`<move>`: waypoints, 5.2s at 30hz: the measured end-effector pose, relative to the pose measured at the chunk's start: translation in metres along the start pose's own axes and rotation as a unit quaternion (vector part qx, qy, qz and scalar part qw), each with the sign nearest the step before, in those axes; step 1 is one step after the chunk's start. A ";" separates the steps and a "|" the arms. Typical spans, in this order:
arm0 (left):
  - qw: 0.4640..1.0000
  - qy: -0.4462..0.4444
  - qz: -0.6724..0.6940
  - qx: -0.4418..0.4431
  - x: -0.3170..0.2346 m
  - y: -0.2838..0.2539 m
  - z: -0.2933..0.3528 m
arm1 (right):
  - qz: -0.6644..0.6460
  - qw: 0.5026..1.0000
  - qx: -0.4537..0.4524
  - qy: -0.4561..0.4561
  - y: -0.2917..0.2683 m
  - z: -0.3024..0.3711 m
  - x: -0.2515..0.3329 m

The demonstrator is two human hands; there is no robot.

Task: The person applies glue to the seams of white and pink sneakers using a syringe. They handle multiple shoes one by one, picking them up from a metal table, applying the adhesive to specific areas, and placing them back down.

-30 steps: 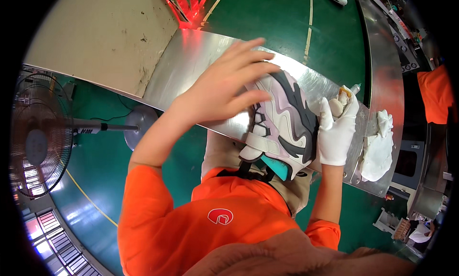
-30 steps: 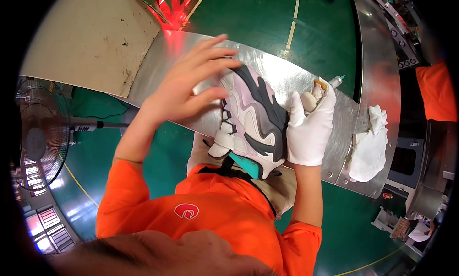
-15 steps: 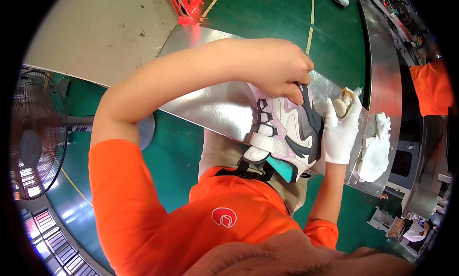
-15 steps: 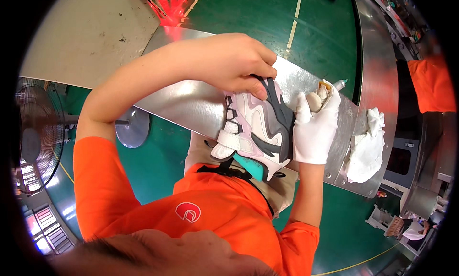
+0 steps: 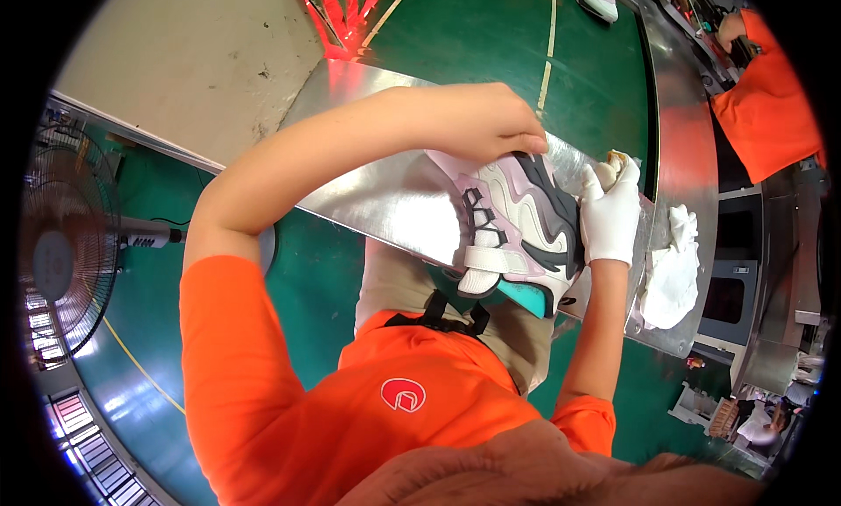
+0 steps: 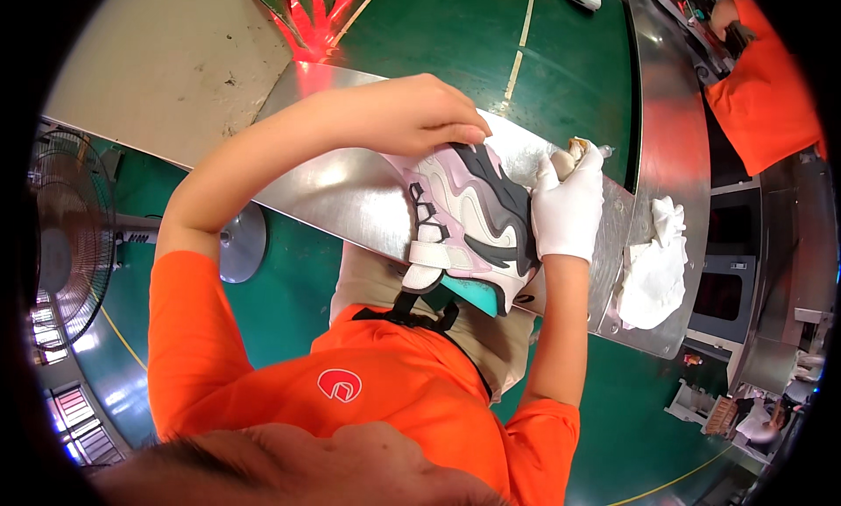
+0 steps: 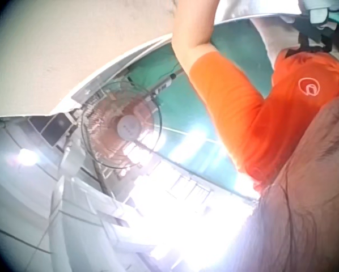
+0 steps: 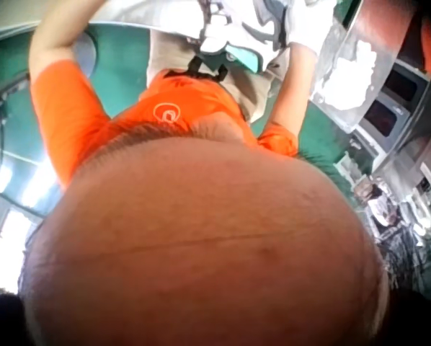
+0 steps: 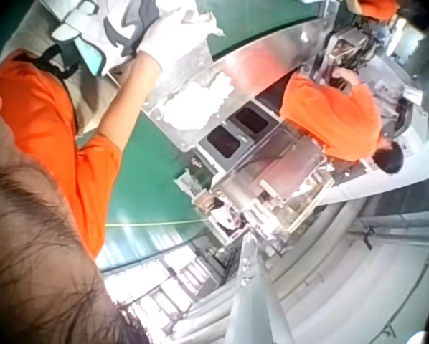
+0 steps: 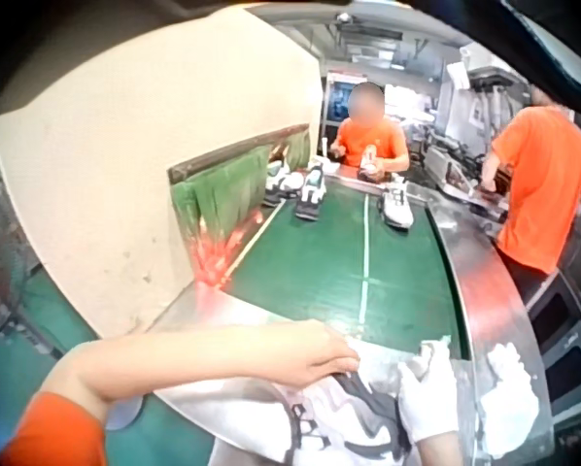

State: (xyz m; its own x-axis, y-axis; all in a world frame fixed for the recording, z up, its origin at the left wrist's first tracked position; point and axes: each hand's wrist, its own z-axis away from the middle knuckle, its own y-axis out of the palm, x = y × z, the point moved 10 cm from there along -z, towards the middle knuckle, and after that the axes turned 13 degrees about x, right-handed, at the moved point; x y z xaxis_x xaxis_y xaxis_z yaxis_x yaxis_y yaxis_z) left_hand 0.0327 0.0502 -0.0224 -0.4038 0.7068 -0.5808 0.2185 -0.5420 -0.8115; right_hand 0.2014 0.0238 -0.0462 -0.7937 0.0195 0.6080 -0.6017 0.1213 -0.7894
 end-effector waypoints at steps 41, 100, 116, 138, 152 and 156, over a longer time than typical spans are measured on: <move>0.710 0.000 0.597 -0.374 0.079 0.043 0.072 | -0.053 0.997 -0.054 0.013 -0.023 -0.013 -0.015; 0.875 0.070 0.393 -0.274 -0.009 -0.029 -0.010 | -0.564 0.754 0.253 -0.222 -0.081 0.047 0.057; 0.850 0.036 0.408 -0.331 0.029 -0.016 0.003 | -0.510 0.808 0.253 -0.151 -0.071 0.041 0.038; 0.793 -0.037 0.466 -0.390 0.072 0.008 0.011 | -0.565 0.814 0.109 -0.079 -0.043 0.051 -0.021; 0.752 -0.050 0.503 -0.423 0.085 0.014 0.015 | -0.636 0.748 0.166 -0.092 -0.034 0.064 -0.015; 0.783 -0.069 0.466 -0.406 0.083 0.014 0.015 | -0.656 0.726 0.182 -0.095 -0.034 0.067 -0.010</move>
State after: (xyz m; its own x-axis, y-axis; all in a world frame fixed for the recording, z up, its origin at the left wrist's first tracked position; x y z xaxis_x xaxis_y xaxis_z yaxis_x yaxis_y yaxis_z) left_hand -0.0112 0.0947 -0.0807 0.1866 0.0902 -0.9783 0.9459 -0.2855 0.1541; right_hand 0.2244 -0.0473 -0.0311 0.5067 -0.0175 0.8619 -0.8075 -0.3598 0.4674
